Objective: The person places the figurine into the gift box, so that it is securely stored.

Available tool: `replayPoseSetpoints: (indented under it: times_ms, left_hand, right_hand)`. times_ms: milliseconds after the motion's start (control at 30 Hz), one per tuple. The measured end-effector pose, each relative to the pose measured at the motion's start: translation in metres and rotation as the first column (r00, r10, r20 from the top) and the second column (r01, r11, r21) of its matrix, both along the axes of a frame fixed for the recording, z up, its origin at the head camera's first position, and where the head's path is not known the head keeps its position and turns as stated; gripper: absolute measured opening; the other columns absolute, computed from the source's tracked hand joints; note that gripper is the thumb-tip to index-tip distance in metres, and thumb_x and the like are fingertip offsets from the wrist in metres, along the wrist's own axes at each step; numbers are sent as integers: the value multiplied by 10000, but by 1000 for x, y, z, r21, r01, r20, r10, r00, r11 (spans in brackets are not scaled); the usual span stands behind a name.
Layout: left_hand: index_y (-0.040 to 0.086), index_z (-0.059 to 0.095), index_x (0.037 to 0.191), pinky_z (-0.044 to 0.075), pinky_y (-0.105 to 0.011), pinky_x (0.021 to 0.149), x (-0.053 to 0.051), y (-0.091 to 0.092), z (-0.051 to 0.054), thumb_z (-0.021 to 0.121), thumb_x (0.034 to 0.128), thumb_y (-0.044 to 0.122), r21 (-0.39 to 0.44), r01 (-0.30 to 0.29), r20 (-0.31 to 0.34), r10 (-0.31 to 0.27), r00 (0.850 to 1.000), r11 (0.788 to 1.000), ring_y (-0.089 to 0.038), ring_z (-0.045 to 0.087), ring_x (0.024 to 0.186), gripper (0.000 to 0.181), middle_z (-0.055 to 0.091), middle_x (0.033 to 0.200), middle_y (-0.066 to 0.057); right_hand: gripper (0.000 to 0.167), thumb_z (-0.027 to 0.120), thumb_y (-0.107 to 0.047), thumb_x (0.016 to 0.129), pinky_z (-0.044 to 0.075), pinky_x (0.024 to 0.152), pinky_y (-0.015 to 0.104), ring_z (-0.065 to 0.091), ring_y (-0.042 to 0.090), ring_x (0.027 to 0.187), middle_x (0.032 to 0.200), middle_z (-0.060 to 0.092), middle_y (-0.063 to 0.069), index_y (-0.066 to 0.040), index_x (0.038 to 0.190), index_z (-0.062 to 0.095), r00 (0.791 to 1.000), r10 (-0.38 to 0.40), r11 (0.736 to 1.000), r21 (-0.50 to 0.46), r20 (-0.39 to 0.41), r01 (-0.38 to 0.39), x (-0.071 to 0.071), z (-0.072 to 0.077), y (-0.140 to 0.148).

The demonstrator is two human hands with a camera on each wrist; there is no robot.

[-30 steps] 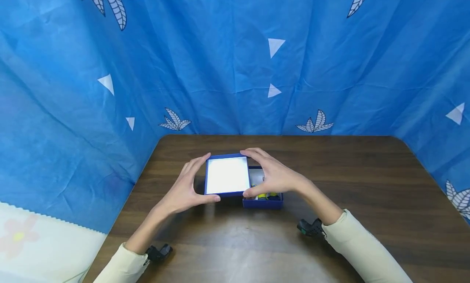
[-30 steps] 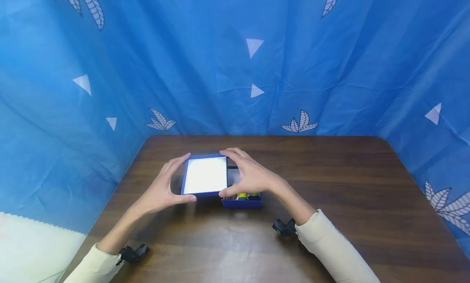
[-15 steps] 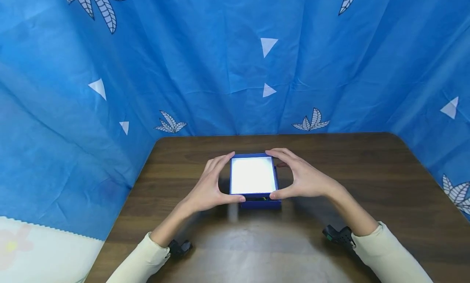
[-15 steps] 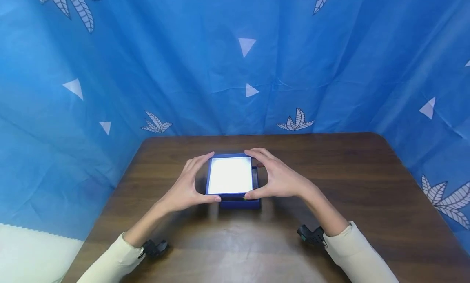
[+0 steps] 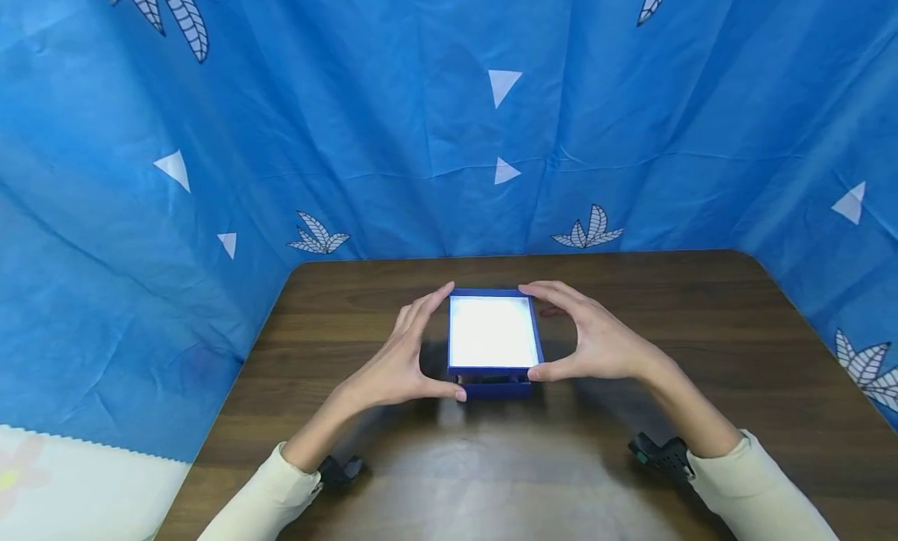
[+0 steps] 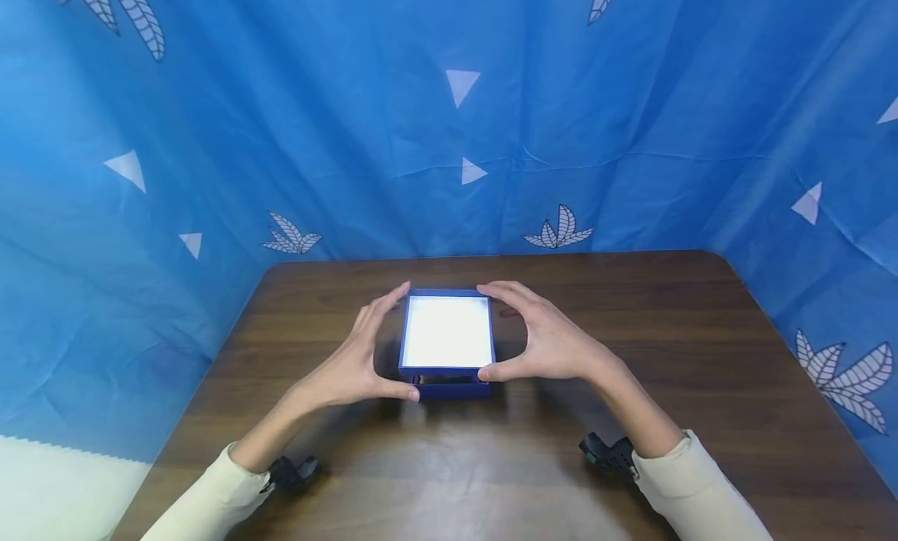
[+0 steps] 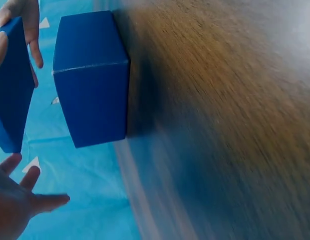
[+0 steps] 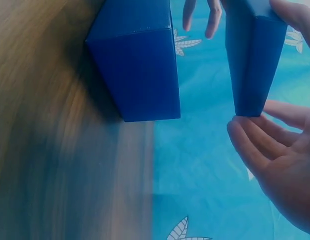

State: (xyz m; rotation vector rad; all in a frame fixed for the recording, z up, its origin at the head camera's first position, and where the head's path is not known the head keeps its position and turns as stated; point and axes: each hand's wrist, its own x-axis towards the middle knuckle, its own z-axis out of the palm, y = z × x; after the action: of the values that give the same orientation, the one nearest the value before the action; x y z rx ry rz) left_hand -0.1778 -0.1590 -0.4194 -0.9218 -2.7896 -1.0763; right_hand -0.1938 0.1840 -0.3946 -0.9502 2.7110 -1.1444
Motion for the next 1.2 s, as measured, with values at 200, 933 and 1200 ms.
replayPoseSetpoints:
  times_ms: [200,933,1200]
  left_hand:
    - [550,364,1616,395,-760,1181,3,-8,-1,864,919,425,19,12,35,-13,999,1000,-273,295,1627,867,255,1775,161]
    - [360,752,1304,578,-447,1054,3,-4,6,863,934,320,247,-47,-133,82,988,968,-93,680,1227,389,705,1263,133]
    - [194,731,1352,574,-346,1105,1,-1,6,817,974,157,335,-27,-214,104,971,942,-162,710,1248,389,753,1296,18]
  right_hand:
    - [914,954,-462,777,501,1143,681,497,340,1471,1668,461,30,-288,1559,514,1000,7,999,-41,16,-7,1,-3,3]
    - [438,811,-18,945,633,906,206,751,45,1123,1336,626,-22,-208,1331,729,995,-99,905,-419,-26,79,7,-26,-16]
    - [363,831,-40,934,632,903,206,742,39,1073,1216,691,-58,-175,1259,741,989,-139,899,-426,-49,105,7,-30,-17]
